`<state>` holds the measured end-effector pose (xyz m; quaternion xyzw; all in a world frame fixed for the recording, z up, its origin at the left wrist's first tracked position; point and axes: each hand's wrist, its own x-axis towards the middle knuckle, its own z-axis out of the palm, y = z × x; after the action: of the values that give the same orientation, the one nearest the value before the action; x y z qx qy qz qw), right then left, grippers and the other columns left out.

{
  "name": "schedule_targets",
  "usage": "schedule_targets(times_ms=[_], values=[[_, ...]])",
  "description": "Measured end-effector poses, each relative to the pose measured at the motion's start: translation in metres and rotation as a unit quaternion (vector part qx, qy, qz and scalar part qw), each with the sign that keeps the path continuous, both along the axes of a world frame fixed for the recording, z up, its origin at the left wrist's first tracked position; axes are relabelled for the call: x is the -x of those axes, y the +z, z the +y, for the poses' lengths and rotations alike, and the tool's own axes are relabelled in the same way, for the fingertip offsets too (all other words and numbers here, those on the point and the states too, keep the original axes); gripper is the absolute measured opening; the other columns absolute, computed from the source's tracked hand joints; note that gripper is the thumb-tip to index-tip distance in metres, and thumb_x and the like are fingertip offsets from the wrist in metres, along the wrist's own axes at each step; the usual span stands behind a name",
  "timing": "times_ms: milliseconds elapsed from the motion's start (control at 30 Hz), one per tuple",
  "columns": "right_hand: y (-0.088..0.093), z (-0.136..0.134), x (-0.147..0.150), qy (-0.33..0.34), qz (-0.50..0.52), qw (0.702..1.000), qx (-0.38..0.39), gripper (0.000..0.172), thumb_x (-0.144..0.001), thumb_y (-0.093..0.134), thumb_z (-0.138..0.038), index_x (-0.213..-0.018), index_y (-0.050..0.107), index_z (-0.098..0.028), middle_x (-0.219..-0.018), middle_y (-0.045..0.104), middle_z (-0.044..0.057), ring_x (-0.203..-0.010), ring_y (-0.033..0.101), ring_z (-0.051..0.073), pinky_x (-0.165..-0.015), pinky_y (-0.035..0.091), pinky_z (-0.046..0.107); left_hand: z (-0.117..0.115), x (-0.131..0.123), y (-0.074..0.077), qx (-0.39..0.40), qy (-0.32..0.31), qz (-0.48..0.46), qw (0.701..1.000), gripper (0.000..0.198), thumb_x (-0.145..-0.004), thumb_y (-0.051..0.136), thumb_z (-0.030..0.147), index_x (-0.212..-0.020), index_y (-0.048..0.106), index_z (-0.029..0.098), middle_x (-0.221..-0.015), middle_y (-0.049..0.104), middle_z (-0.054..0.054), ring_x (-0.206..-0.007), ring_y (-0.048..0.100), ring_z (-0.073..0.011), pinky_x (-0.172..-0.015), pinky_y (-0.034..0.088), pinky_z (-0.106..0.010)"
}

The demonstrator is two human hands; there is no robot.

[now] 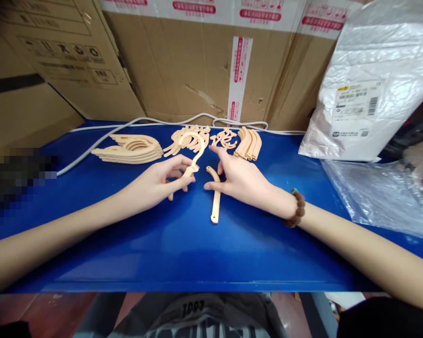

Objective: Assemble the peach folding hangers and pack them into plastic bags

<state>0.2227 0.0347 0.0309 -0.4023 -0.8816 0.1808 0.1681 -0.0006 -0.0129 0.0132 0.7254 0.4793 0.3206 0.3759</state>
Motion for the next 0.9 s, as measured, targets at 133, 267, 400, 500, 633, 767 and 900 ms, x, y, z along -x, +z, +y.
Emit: schedule_targets(times_ms=[133,267,400,500,633,767,900], values=[[0.001,-0.005,0.0,0.013,-0.074,0.996,-0.046,0.058,-0.087,0.063,-0.02,-0.142,0.046,-0.013,-0.092,0.07,0.007,-0.081,0.064,0.021,-0.074,0.048,0.033,0.009,0.0,0.0,0.106,0.011,-0.124,0.987,0.029,-0.091,0.059,0.045,-0.094,0.059,0.016,-0.084,0.063,-0.003,-0.068,0.061,-0.0136,-0.047,0.052,-0.02],[-0.001,-0.005,0.001,0.039,-0.067,0.995,-0.054,0.038,-0.089,0.05,-0.01,-0.126,0.055,-0.012,-0.092,0.069,0.008,-0.079,0.063,0.02,-0.075,0.047,0.032,0.011,0.0,0.003,0.167,0.046,-0.148,0.974,0.026,-0.086,0.068,0.041,-0.088,0.066,0.015,-0.079,0.063,-0.001,-0.066,0.058,-0.0108,-0.057,0.057,-0.022],[-0.01,-0.003,0.003,0.059,-0.045,0.995,-0.071,0.027,-0.094,0.04,-0.01,-0.116,0.057,-0.015,-0.107,0.066,0.013,-0.095,0.061,0.024,-0.084,0.047,0.036,0.011,0.002,0.005,0.184,0.078,-0.151,0.968,0.025,-0.082,0.074,0.038,-0.093,0.074,0.016,-0.084,0.069,-0.002,-0.069,0.062,-0.011,-0.065,0.057,-0.023],[-0.018,-0.003,0.005,0.064,-0.002,0.996,-0.065,0.023,-0.097,0.037,-0.012,-0.11,0.055,-0.016,-0.104,0.065,0.012,-0.095,0.06,0.023,-0.084,0.046,0.035,0.013,0.003,0.004,0.186,0.09,-0.153,0.966,0.024,-0.081,0.076,0.033,-0.097,0.077,0.016,-0.086,0.074,-0.004,-0.074,0.066,-0.0126,-0.068,0.056,-0.022],[-0.023,-0.005,0.007,0.056,0.058,0.996,-0.037,0.016,-0.098,0.036,-0.013,-0.101,0.051,-0.019,-0.091,0.06,0.005,-0.076,0.054,0.016,-0.071,0.043,0.029,0.013,0.002,0.005,0.203,0.087,-0.169,0.96,0.022,-0.082,0.076,0.03,-0.099,0.077,0.016,-0.088,0.076,-0.006,-0.075,0.069,-0.0142,-0.069,0.058,-0.024],[-0.019,-0.009,0.009,0.048,0.105,0.992,-0.041,0.016,-0.103,0.036,-0.023,-0.098,0.05,-0.019,-0.089,0.061,0.003,-0.074,0.054,0.014,-0.07,0.041,0.027,0.01,-0.001,0.008,0.229,0.095,-0.185,0.951,0.021,-0.083,0.075,0.029,-0.098,0.076,0.014,-0.081,0.075,-0.005,-0.068,0.069,-0.0131,-0.065,0.058,-0.023],[-0.016,-0.013,0.011,0.049,0.086,0.995,-0.012,0.03,-0.104,0.044,-0.045,-0.098,0.056,-0.018,-0.072,0.06,-0.002,-0.061,0.052,0.012,-0.061,0.036,0.026,0.009,-0.001,0.011,0.229,0.081,-0.206,0.948,0.019,-0.084,0.073,0.029,-0.096,0.075,0.015,-0.081,0.073,-0.004,-0.068,0.067,-0.0131,-0.057,0.056,-0.021]])
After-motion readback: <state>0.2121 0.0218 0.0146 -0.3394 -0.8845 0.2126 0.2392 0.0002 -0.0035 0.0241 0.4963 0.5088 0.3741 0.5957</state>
